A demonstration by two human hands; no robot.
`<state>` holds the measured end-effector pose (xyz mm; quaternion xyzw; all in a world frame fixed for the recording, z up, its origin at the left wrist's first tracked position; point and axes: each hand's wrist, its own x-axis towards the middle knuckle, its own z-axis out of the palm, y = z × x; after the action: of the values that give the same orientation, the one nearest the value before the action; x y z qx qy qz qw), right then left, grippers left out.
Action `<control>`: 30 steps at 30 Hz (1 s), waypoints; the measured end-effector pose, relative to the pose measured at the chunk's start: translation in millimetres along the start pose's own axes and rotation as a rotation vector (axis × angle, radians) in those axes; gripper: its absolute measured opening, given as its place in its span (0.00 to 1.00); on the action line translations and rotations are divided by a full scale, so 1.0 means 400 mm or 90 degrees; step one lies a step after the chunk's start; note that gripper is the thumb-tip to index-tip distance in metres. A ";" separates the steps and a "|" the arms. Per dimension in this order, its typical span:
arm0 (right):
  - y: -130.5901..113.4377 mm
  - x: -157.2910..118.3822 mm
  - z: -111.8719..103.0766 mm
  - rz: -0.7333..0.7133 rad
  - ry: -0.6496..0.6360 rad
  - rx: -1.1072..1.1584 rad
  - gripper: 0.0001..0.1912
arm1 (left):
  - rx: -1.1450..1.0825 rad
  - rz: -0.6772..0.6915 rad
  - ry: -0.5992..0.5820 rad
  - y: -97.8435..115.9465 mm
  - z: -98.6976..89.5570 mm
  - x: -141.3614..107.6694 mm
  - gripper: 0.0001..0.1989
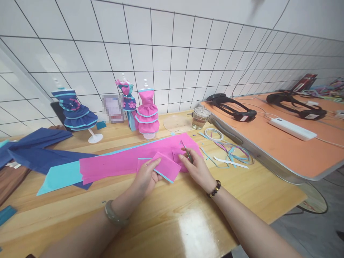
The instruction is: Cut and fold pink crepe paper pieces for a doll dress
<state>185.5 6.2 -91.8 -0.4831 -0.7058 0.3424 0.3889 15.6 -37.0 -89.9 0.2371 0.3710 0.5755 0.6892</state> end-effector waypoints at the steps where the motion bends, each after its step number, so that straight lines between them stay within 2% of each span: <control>1: 0.005 0.001 -0.003 -0.009 0.017 -0.082 0.19 | -0.012 -0.010 0.008 -0.001 -0.002 0.000 0.07; 6: 0.027 0.004 -0.019 -0.021 0.022 -0.394 0.16 | -0.041 -0.086 0.013 0.003 -0.003 -0.002 0.09; 11: 0.043 0.006 -0.024 -0.042 0.000 -0.493 0.16 | -0.047 -0.136 -0.027 0.008 0.008 -0.007 0.12; 13: 0.039 0.005 -0.025 -0.052 0.026 -0.486 0.16 | -0.030 -0.145 -0.033 0.004 0.008 -0.008 0.13; 16: 0.017 0.000 -0.020 -0.077 0.053 -0.330 0.15 | 0.006 -0.138 -0.052 -0.006 0.004 -0.009 0.13; 18: -0.002 -0.006 -0.012 -0.060 -0.016 -0.113 0.16 | 0.030 -0.133 -0.075 -0.012 -0.001 -0.009 0.13; 20: -0.015 -0.013 -0.001 -0.006 -0.122 0.093 0.17 | 0.054 -0.133 -0.096 -0.015 -0.003 -0.008 0.14; 22: -0.021 -0.018 0.010 0.037 -0.197 0.212 0.19 | 0.075 -0.130 -0.113 -0.015 -0.004 -0.009 0.16; 24: -0.018 -0.019 0.017 0.045 -0.212 0.253 0.22 | 0.100 -0.118 -0.125 -0.015 -0.002 -0.009 0.16; 30: -0.007 -0.012 0.016 0.056 -0.149 0.309 0.25 | 0.174 -0.027 -0.135 -0.022 -0.001 -0.007 0.16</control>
<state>179.6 0.0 -93.4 -0.3628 -0.6217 0.5717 0.3937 20.4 -41.8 -96.1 0.3800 0.3760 0.4769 0.6978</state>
